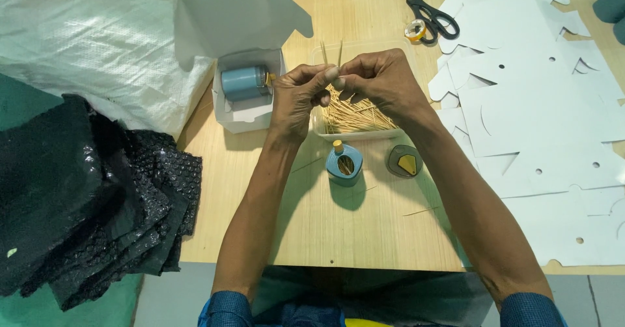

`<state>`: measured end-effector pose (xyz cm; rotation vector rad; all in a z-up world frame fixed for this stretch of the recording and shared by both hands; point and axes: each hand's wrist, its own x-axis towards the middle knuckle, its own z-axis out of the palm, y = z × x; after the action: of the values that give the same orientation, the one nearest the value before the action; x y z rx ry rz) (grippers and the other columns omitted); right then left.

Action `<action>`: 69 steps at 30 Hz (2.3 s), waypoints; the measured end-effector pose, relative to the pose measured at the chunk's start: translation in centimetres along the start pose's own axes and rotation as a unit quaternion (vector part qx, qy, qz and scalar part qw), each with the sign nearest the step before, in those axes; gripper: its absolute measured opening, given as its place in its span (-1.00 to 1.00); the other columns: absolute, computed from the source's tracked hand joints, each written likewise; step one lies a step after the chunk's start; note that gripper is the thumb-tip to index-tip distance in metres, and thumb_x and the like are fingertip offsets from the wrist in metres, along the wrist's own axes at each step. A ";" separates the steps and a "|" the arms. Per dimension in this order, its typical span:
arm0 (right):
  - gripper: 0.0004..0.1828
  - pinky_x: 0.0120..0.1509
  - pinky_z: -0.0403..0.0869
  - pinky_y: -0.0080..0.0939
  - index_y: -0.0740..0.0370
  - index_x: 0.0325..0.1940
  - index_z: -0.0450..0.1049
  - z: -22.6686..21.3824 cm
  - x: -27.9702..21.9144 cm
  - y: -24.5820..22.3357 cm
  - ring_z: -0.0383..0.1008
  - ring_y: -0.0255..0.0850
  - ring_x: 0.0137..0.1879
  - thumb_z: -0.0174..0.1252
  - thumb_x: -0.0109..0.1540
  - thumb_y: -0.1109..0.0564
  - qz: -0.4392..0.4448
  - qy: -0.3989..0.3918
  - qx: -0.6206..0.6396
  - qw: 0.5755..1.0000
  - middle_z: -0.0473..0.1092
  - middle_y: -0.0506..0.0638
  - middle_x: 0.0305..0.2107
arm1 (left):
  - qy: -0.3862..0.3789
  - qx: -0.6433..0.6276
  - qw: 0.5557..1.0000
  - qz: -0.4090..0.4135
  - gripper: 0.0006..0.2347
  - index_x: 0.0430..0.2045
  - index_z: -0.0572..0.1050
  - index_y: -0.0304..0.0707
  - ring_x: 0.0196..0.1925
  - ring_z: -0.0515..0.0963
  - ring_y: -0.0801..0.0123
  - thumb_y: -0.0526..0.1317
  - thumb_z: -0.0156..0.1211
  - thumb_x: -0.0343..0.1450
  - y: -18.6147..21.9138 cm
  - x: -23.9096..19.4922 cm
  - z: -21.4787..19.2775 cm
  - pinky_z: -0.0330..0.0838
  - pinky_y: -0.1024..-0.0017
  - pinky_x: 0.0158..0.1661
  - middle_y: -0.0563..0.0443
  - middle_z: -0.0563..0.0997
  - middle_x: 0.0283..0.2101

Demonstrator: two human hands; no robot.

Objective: The person repeatedly picks up thin wooden sticks from a plastic container and inserts them into the top opening of small blue cylindrical objects. The person handles the sticks one at a time and places the cylinders on the table between insertions.

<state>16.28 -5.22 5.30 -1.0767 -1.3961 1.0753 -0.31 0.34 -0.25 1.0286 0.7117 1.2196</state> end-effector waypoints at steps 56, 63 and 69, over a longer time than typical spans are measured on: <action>-0.98 -0.29 0.54 -0.42 0.39 -0.07 0.57 1.0 -6.4 -2.0 0.50 -0.25 -0.35 0.24 0.43 0.35 -0.191 0.098 -0.178 0.960 0.54 0.13 -0.29 | -0.198 0.071 0.969 0.126 -0.70 -0.30 0.65 -0.30 -0.63 0.48 0.55 -0.03 0.11 0.50 3.8 -1.7 -0.8 0.32 0.65 -0.62 -0.09 0.73 -0.25; -0.85 -0.16 0.63 -0.35 0.40 -0.07 0.57 2.4 -9.7 -1.6 0.57 -0.18 -0.28 0.21 0.31 0.46 -0.135 -0.027 -0.138 0.981 0.56 0.18 -0.24 | -0.177 0.150 0.956 0.181 -0.75 -0.46 0.64 -0.27 -0.70 0.47 0.65 -0.11 0.17 0.53 1.4 -1.0 -0.9 0.26 0.80 -0.70 -0.01 0.69 -0.45; -0.83 0.07 0.69 -0.23 0.35 -0.05 0.58 2.5 -9.7 0.7 0.68 -0.08 -0.06 0.28 0.27 0.37 -0.129 -0.062 -0.167 0.975 0.59 0.19 -0.15 | -0.174 0.247 0.922 0.242 -0.72 -0.63 0.61 -0.20 -0.55 0.60 0.58 -0.09 0.22 0.47 0.9 -1.7 0.9 0.54 0.59 -0.42 0.07 0.65 -0.58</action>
<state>14.50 -14.69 2.59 -1.0393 -1.8087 0.7437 -0.26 -1.48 0.75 1.8753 0.5039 1.2447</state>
